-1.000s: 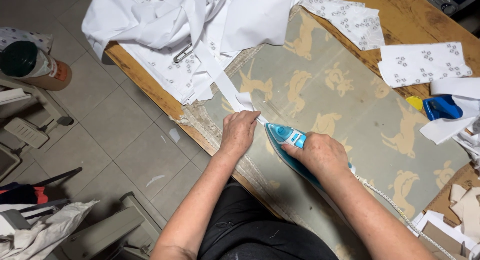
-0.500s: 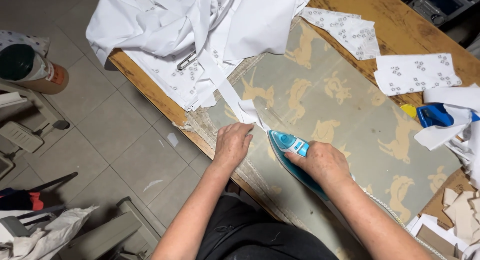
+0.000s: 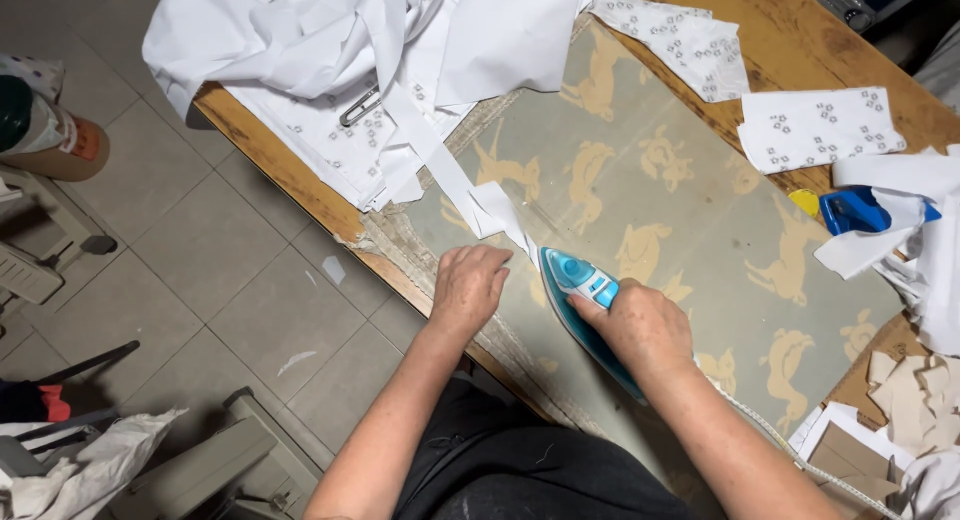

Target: Ironing and pressing long white fabric strips on an ironing board

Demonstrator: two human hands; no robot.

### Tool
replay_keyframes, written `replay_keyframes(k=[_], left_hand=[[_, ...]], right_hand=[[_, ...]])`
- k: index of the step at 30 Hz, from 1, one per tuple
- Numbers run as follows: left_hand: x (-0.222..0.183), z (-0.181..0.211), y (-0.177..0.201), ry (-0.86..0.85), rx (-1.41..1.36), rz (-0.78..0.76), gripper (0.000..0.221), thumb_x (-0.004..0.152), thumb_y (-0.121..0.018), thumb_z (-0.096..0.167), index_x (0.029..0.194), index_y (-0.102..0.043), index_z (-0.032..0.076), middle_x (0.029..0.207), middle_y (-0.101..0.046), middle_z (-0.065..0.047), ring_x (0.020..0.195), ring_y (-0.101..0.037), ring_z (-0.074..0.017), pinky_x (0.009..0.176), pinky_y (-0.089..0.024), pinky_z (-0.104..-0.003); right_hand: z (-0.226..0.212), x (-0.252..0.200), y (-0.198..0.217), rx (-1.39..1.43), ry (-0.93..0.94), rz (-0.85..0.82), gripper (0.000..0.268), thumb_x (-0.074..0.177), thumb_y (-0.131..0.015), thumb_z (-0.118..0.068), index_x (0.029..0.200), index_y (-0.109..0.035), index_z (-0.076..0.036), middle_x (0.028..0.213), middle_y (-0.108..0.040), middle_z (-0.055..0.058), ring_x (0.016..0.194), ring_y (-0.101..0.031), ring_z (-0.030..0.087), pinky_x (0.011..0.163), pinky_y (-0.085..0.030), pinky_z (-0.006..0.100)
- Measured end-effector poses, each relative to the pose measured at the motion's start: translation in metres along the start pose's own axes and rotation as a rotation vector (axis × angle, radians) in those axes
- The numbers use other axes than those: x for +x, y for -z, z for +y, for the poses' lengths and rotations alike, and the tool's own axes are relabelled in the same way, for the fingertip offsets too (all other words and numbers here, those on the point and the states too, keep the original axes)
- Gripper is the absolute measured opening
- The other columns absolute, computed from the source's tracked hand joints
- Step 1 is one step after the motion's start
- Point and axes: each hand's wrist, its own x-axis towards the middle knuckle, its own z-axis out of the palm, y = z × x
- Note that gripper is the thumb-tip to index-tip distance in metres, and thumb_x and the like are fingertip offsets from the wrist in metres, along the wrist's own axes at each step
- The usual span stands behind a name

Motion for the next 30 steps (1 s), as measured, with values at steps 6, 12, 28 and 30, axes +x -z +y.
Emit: replay_keyframes(k=[6, 12, 28, 30], left_hand=[[-0.005, -0.006, -0.006, -0.027, 0.032, 0.015, 0.021, 0.084, -0.056, 0.027, 0.104, -0.062, 0.022, 0.089, -0.061, 0.001, 0.092, -0.057, -0.0158, 0.094, -0.037, -0.036], [-0.015, -0.001, -0.013, -0.165, 0.068, 0.007, 0.020, 0.084, -0.055, 0.025, 0.103, -0.062, 0.022, 0.088, -0.060, 0.002, 0.090, -0.057, -0.0151, 0.093, -0.037, -0.036], [0.067, 0.020, 0.007, -0.620, 0.206, 0.035, 0.043, 0.075, -0.050, -0.007, 0.114, -0.055, 0.009, 0.112, -0.057, -0.010, 0.117, -0.045, -0.0304, 0.100, -0.027, -0.053], [0.083, 0.021, 0.012, -0.707, 0.374, -0.037, 0.013, 0.068, -0.060, -0.002, 0.077, -0.057, 0.008, 0.070, -0.052, -0.006, 0.081, -0.051, -0.0248, 0.101, -0.026, -0.057]], right_hand=[[-0.005, 0.003, 0.022, 0.048, 0.034, 0.100, 0.068, 0.072, -0.052, -0.069, 0.082, -0.067, -0.004, 0.080, -0.067, 0.020, 0.088, -0.064, 0.036, 0.073, -0.049, 0.045], [0.035, 0.078, 0.047, 0.321, -0.011, 0.312, 0.060, 0.064, -0.071, -0.066, 0.063, -0.068, -0.006, 0.067, -0.063, 0.018, 0.073, -0.062, 0.040, 0.059, -0.048, 0.042], [0.186, 0.021, -0.048, 0.792, -0.034, 0.536, 0.033, 0.086, -0.058, -0.028, 0.113, -0.053, -0.009, 0.103, -0.059, 0.009, 0.096, -0.054, 0.025, 0.083, -0.039, 0.038], [0.149, -0.015, -0.050, 0.724, -0.358, 0.319, 0.038, 0.080, -0.056, -0.041, 0.098, -0.051, -0.008, 0.095, -0.059, 0.015, 0.087, -0.054, 0.032, 0.075, -0.040, 0.046]])
